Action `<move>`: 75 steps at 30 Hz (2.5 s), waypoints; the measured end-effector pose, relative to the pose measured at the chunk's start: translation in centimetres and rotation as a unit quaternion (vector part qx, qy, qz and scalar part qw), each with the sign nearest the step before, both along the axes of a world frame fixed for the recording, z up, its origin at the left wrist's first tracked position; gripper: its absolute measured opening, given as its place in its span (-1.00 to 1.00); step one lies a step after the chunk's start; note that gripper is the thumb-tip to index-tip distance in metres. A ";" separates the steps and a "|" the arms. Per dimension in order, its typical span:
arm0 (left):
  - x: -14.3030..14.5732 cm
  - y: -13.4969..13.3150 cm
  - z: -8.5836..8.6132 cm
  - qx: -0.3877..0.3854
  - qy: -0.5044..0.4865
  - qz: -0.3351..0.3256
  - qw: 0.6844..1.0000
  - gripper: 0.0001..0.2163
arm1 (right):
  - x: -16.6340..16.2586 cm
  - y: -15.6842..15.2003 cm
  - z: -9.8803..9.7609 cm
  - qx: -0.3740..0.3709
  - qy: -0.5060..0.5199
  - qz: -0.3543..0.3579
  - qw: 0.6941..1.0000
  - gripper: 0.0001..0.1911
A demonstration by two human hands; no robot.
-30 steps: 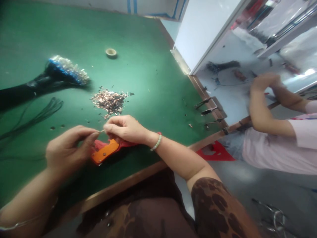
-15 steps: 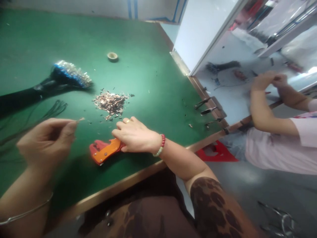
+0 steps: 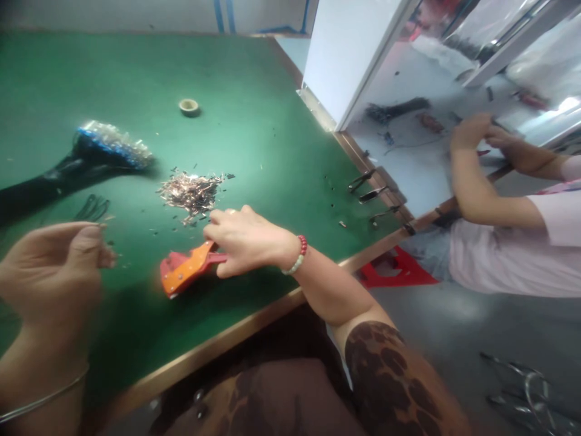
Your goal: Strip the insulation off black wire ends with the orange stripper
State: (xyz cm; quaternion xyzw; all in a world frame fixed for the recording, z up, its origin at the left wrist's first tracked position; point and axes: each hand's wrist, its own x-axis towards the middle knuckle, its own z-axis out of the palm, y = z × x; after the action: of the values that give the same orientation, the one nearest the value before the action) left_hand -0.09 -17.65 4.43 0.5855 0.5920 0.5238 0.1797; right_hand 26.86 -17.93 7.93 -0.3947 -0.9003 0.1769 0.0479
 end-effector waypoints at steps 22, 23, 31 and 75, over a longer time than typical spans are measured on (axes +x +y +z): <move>1.7 -2.0 1.4 0.015 0.059 -0.019 0.998 -0.83 | -3.5 0.0 -4.0 -0.511 0.564 -0.062 0.645 -0.46; 1.9 -2.0 1.5 0.022 0.062 -0.020 0.998 -0.83 | -3.6 -0.1 -3.9 -0.514 0.564 -0.064 0.643 -0.46; 2.3 -2.7 1.6 0.033 0.082 -0.036 0.995 -0.86 | -4.3 -0.8 -4.4 -0.501 0.544 -0.069 0.670 -0.46; 2.4 -3.6 2.4 0.075 0.157 -0.119 0.977 -0.80 | -4.5 -2.2 -4.5 -0.276 0.467 -0.132 0.830 -0.64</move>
State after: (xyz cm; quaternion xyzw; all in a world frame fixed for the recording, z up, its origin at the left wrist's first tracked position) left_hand 2.28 -21.22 6.79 0.7389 0.4977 0.4428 0.1013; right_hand 22.35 -20.13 3.42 -0.3767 -0.6237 0.5732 0.3749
